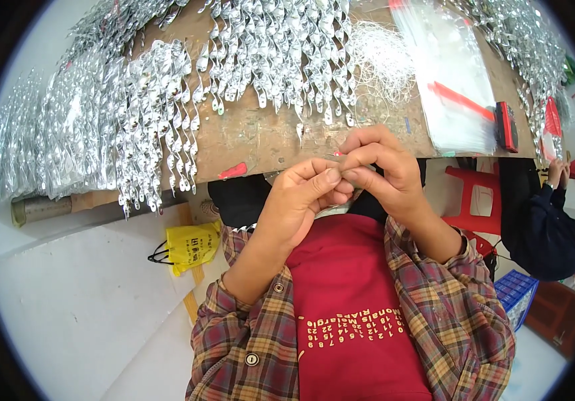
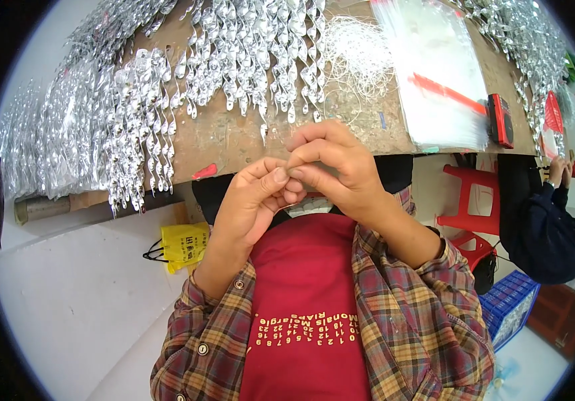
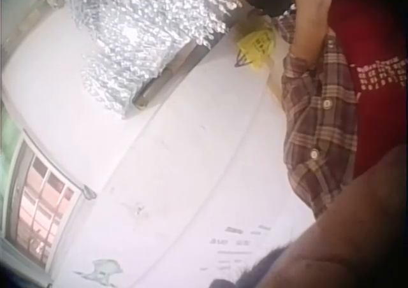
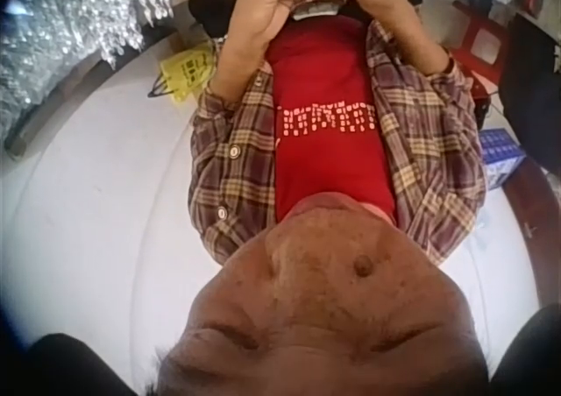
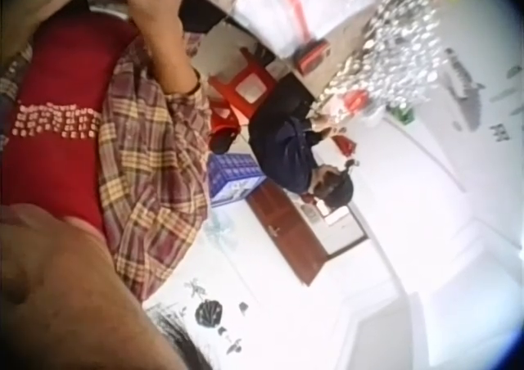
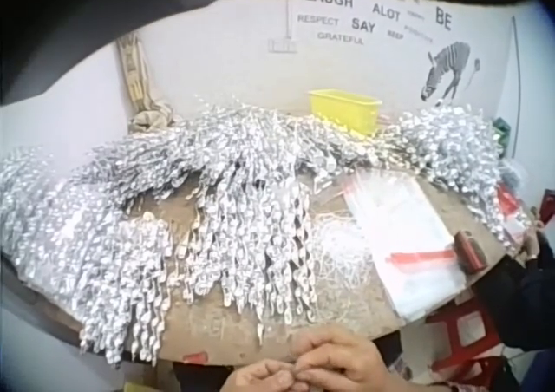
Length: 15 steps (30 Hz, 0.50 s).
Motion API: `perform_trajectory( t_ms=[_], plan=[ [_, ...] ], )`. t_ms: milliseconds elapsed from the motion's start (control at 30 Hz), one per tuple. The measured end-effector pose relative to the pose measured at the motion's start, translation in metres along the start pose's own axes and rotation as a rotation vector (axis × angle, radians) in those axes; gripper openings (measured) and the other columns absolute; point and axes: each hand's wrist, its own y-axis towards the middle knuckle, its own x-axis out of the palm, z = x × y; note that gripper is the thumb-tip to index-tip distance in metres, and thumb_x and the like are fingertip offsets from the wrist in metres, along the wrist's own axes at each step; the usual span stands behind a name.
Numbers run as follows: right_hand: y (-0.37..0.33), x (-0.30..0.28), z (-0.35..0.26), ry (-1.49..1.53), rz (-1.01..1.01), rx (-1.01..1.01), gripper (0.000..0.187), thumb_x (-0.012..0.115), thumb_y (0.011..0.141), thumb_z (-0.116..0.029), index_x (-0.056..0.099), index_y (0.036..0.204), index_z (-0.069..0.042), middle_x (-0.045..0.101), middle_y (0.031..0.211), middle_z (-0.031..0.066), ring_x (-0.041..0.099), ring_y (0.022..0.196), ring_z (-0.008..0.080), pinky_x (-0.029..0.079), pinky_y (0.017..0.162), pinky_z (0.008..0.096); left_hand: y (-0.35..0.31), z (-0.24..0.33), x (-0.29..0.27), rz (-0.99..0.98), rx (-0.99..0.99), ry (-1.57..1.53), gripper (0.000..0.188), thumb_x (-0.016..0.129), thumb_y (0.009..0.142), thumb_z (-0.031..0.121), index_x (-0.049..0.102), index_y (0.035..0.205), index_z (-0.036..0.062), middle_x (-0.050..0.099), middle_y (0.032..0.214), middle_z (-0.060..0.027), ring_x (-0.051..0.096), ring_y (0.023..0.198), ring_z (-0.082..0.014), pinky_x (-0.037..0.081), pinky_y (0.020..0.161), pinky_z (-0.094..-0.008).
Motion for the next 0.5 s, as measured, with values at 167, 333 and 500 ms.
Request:
perform_trajectory(
  t_ms=[167,333,500],
  plan=[
    [-0.001,-0.007,0.003,0.048,-0.049,-0.014,0.006,0.063,0.077,-0.003,0.064,0.082,-0.002,0.058,0.093,0.0089,0.056,0.086,0.0186,0.043,0.075,0.0286,-0.001,0.001,-0.001,-0.05,0.002,-0.025,0.011,0.057,0.087,0.01,0.058,0.093,0.0007,0.064,0.081,-0.0075,0.062,0.072,-0.0116,0.05,0.066,-0.0214],
    [-0.007,-0.003,0.012,-0.069,-0.027,-0.022,0.011,0.066,0.074,-0.002,0.063,0.084,-0.004,0.062,0.082,0.0065,0.058,0.077,0.0181,0.043,0.071,0.0288,-0.003,0.004,0.005,-0.015,0.064,0.077,0.01,0.059,0.085,0.009,0.058,0.092,0.001,0.063,0.08,-0.0065,0.061,0.071,-0.0101,0.049,0.064,-0.0197],
    [-0.007,-0.002,0.003,-0.143,0.005,-0.052,0.012,0.066,0.073,-0.003,0.062,0.084,-0.005,0.062,0.078,0.0055,0.058,0.07,0.0192,0.041,0.071,0.0286,-0.002,0.0,0.005,0.054,0.146,0.201,0.01,0.059,0.086,0.008,0.059,0.091,0.0005,0.063,0.081,-0.006,0.059,0.07,-0.0085,0.047,0.065,-0.0189]
  ],
)
